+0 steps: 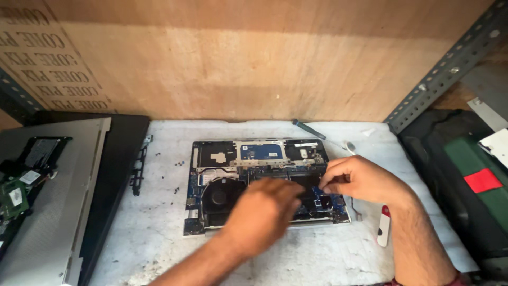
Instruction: The person works on a disassembled laptop lying open on a workbench, manipulating small components on the exposed motherboard with both hands. They then pick up a screwdriver and use it to work on the laptop's internal parts.
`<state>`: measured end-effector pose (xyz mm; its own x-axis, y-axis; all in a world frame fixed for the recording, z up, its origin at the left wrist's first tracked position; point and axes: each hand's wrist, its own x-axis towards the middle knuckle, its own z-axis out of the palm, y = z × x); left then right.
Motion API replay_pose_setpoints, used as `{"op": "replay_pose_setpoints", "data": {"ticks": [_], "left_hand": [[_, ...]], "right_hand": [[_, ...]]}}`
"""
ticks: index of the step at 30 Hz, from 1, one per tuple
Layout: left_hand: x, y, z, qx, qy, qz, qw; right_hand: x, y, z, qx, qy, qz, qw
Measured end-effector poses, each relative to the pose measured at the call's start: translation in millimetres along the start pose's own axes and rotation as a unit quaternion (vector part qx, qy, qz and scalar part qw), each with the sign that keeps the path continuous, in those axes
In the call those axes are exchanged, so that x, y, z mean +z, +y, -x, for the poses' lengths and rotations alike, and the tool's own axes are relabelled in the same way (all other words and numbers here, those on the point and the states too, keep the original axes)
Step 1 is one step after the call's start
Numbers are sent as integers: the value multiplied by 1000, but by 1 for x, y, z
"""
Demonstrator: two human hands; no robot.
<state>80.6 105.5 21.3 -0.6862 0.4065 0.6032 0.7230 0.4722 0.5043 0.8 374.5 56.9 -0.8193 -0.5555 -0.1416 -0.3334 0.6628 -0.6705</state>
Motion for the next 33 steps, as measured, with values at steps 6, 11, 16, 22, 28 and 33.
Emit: {"op": "replay_pose_setpoints", "data": {"ticks": [6,11,16,22,28,33], "left_hand": [[37,14,-17,-8,-84,-20,996],[35,-1,-11,-29,-74,-27,996],[24,-7,2,-41,-61,-10,997],[23,-4,2,-34,-62,-15,997],[25,-2,3,-40,-72,-9,997],[27,-2,3,-31,-56,3,998]], "right_hand": [[-2,-6,7,108,-75,59,990],[0,-5,7,43,-107,5,993],[2,-1,4,59,-129,24,990],[3,-11,7,7,-129,75,989],[10,-21,7,-15,-126,61,990],[0,-16,14,-20,-141,46,989]]}}
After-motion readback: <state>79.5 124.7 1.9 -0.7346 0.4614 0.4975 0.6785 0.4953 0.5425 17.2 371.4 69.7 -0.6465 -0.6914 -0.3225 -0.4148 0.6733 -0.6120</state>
